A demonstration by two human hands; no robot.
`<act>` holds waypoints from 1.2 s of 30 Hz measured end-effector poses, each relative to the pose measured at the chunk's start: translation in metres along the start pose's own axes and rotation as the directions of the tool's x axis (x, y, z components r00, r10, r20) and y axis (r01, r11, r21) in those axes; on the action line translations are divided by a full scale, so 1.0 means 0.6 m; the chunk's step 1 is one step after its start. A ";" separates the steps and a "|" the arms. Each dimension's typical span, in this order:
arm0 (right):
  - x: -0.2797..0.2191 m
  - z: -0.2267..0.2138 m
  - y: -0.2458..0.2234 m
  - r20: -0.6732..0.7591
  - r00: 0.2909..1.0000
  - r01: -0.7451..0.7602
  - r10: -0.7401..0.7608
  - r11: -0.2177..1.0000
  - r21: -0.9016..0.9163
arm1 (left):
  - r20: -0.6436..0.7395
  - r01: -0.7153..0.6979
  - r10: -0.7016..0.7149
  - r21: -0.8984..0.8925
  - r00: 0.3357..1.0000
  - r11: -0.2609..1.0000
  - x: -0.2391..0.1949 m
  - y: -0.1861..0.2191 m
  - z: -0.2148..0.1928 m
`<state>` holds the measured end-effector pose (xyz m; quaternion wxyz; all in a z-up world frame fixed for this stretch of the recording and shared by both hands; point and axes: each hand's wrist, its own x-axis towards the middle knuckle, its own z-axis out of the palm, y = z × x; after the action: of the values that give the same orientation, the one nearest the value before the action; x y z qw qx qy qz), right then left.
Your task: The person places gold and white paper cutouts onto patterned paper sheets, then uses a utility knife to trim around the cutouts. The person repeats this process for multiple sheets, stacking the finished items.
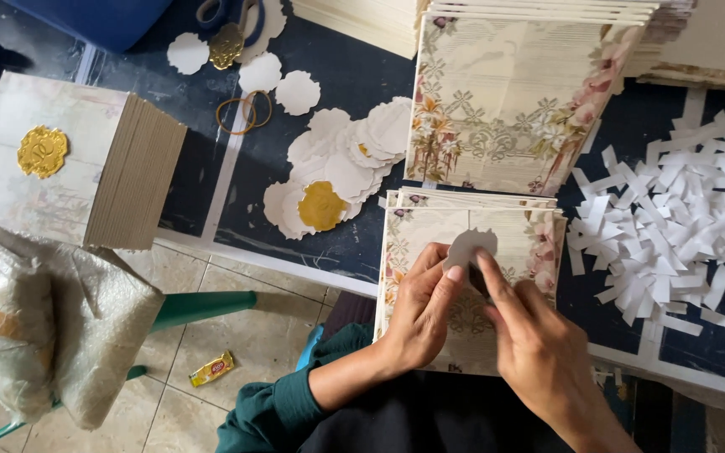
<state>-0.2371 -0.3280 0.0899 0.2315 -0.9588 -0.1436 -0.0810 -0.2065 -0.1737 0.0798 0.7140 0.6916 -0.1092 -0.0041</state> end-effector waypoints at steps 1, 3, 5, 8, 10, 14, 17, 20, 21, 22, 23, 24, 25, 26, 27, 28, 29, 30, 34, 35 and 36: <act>0.005 0.011 -0.001 0.053 0.998 -0.016 0.016 1.000 -0.004 | 0.016 -0.006 0.006 -0.018 1.000 1.000 0.000 -0.003 0.001; 0.007 0.021 0.002 0.031 0.999 -0.044 0.044 0.999 -0.004 | 0.024 -0.029 0.028 0.020 0.999 0.999 -0.002 -0.012 0.002; 0.011 0.030 0.005 0.020 0.997 -0.077 0.077 0.997 0.007 | 0.032 -0.035 0.033 0.062 0.999 0.997 -0.002 -0.023 0.000; 0.012 0.031 0.023 -0.051 0.997 -0.041 0.050 0.987 0.158 | 0.066 -0.094 0.083 0.176 0.994 0.980 0.005 -0.032 -0.002; 0.005 0.032 0.050 -0.220 0.970 -0.066 0.104 0.983 0.174 | 0.178 -0.128 0.085 0.248 0.980 0.960 0.012 -0.026 -0.006; -0.001 -0.019 0.135 -0.272 0.956 -0.149 0.112 0.982 -0.119 | 0.209 -0.113 0.064 0.235 0.976 0.965 0.014 -0.027 -0.011; -0.016 -0.011 0.148 -0.257 0.945 -0.304 0.203 0.834 -0.461 | 0.240 -0.049 -0.015 0.258 0.971 0.965 0.026 -0.018 -0.009; 0.005 -0.010 0.058 -0.250 0.958 -0.163 0.137 0.983 -0.088 | 0.250 0.001 -0.076 0.289 0.965 0.957 0.020 -0.010 -0.002; 0.012 -0.005 0.038 -0.197 0.980 0.009 -0.031 0.994 -0.112 | 0.265 -0.015 -0.082 0.346 0.961 0.938 0.015 -0.011 0.001; 0.026 -0.001 0.020 -0.151 0.966 0.192 -0.210 0.973 -0.127 | 0.276 -0.042 -0.077 0.403 0.958 0.914 0.017 -0.012 0.003; 0.029 -0.004 0.021 -0.152 0.966 0.192 -0.210 0.973 -0.125 | 0.276 -0.041 -0.079 0.405 0.958 0.913 0.015 -0.007 -0.001; 0.030 -0.007 0.023 -0.176 0.961 0.202 -0.212 0.977 -0.070 | 0.228 -0.059 -0.055 0.465 0.972 0.883 0.010 -0.002 -0.003; 0.030 -0.009 0.023 -0.200 0.957 0.213 -0.212 0.977 -0.016 | 0.183 -0.073 -0.028 0.524 0.983 0.849 0.005 0.003 -0.006; 0.026 -0.010 0.033 -0.194 0.956 0.220 -0.218 0.975 -0.011 | 0.173 -0.066 -0.031 0.526 0.984 0.848 0.007 -0.006 -0.012; 0.022 -0.010 0.043 -0.182 0.981 0.088 -0.063 0.987 0.133 | 0.099 -0.092 0.045 0.540 0.994 0.836 0.008 -0.016 -0.019; 0.015 -0.010 0.051 -0.149 0.984 -0.058 0.101 0.961 0.269 | 0.039 -0.122 0.121 0.554 0.992 0.823 0.009 -0.025 -0.025; 0.021 -0.006 0.047 -0.146 0.984 -0.062 0.104 0.961 0.270 | 0.040 -0.119 0.117 0.554 0.992 0.824 0.016 -0.028 -0.027; 0.026 -0.004 0.043 0.016 0.962 -0.257 0.274 0.879 0.401 | 0.043 -0.159 0.163 0.561 0.986 0.812 0.022 -0.031 -0.027; 0.029 0.002 0.032 0.268 0.865 -0.501 0.425 0.683 0.532 | 0.040 -0.159 0.175 0.640 0.984 0.752 0.020 -0.035 -0.030; 0.036 0.004 0.032 0.269 0.865 -0.500 0.424 0.682 0.533 | 0.040 -0.159 0.174 0.640 0.984 0.751 0.021 -0.031 -0.031; 0.035 0.007 0.029 0.257 0.872 -0.490 0.417 0.726 0.483 | 0.030 -0.137 0.157 0.659 0.987 0.739 0.017 -0.029 -0.031</act>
<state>-0.2113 -0.3359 0.0838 0.4915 -0.8645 0.0639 0.0839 -0.1910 -0.1576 0.0640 0.4238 0.8879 -0.1479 0.1005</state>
